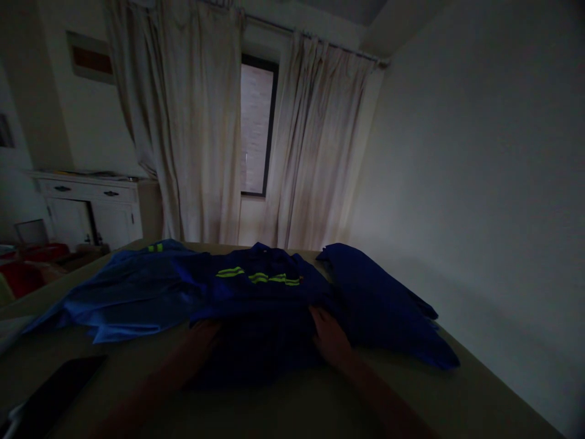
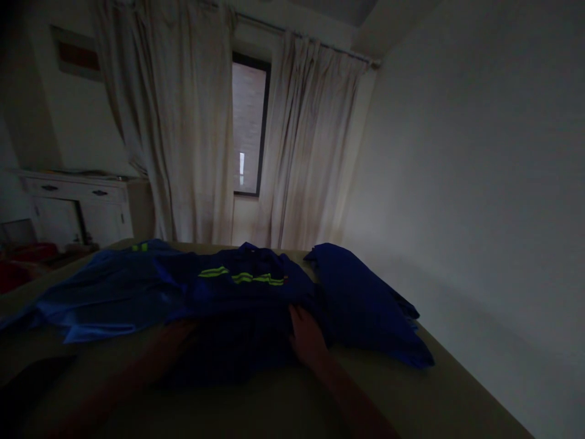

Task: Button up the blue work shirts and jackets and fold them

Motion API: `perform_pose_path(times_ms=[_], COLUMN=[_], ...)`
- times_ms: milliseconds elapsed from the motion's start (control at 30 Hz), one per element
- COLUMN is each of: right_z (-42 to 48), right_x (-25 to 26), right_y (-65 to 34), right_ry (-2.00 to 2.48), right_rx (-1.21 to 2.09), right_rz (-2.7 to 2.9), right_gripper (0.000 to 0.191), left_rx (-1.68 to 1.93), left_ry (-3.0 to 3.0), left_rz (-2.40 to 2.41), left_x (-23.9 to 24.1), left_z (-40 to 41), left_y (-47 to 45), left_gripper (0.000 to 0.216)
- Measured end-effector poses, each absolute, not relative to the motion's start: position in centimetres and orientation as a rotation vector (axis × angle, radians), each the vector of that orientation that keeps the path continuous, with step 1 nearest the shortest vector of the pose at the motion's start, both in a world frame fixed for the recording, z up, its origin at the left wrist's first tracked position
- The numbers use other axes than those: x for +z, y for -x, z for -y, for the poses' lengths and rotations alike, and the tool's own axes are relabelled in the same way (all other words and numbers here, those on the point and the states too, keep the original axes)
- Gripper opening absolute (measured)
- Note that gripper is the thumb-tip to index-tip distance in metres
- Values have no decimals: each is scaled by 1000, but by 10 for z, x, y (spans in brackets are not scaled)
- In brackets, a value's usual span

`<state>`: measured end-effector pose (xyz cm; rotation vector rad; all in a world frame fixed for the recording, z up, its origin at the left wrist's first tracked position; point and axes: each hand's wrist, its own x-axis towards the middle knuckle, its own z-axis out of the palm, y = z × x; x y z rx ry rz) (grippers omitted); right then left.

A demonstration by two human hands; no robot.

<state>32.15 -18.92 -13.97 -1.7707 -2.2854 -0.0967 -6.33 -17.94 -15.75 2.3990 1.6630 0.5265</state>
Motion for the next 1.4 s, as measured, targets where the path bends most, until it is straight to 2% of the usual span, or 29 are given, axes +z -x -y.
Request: perform_pose_path(times_ms=[100, 200, 300, 367, 433, 533, 600, 667, 800, 900, 1033, 1233, 1333, 1400], right_z=[169, 166, 171, 180, 193, 216, 228, 232, 223, 215, 207, 192, 197, 210], right_x=[-134, -114, -83, -62, -45, -33, -35, -44, -72, -87, -72, -21, -27, -43], right_y=[-317, -306, -297, -287, -273, -244, -228, -221, -236, -256, -286, -338, -345, -345], right_ry=[1730, 1601, 1477, 1347, 1211, 1054, 1021, 1073, 1322, 1499, 1482, 1285, 1324, 1350], right_rx=[-168, -140, -72, -83, -108, -133, -137, -83, 92, 77, 93, 502, 526, 456], right_rz=[2184, 2115, 2018, 1976, 2007, 2250, 2422, 2468, 2363, 2431, 2502, 2177, 2086, 2080], right_gripper=[69, 42, 26, 24, 24, 14, 4, 18, 35, 51, 52, 23, 25, 37], left_rx=[529, 492, 315, 264, 451, 936, 1047, 1033, 1044, 1045, 1132, 1425, 1245, 1034], left_ry=[-2272, -2164, -2070, -2042, -2086, -2170, -2207, -2200, -2069, -1969, -1912, -1908, -1995, -2080], left_rz=[-1722, -1575, -1311, -1208, -1231, -1274, -1212, -1161, -1243, -1313, -1275, -1620, -1656, -1660], left_x=[-144, -122, -100, -88, -82, -79, -80, -79, -70, -59, -43, -27, -52, -87], left_z=[167, 182, 209, 224, 233, 235, 230, 226, 223, 229, 236, 221, 221, 229], left_y=[53, 42, 32, 24, 12, -12, -24, -27, -15, -3, 14, 54, 65, 72], left_gripper=[36, 28, 29, 32, 31, 56, 52, 44, 40, 26, 18, 45, 57, 65])
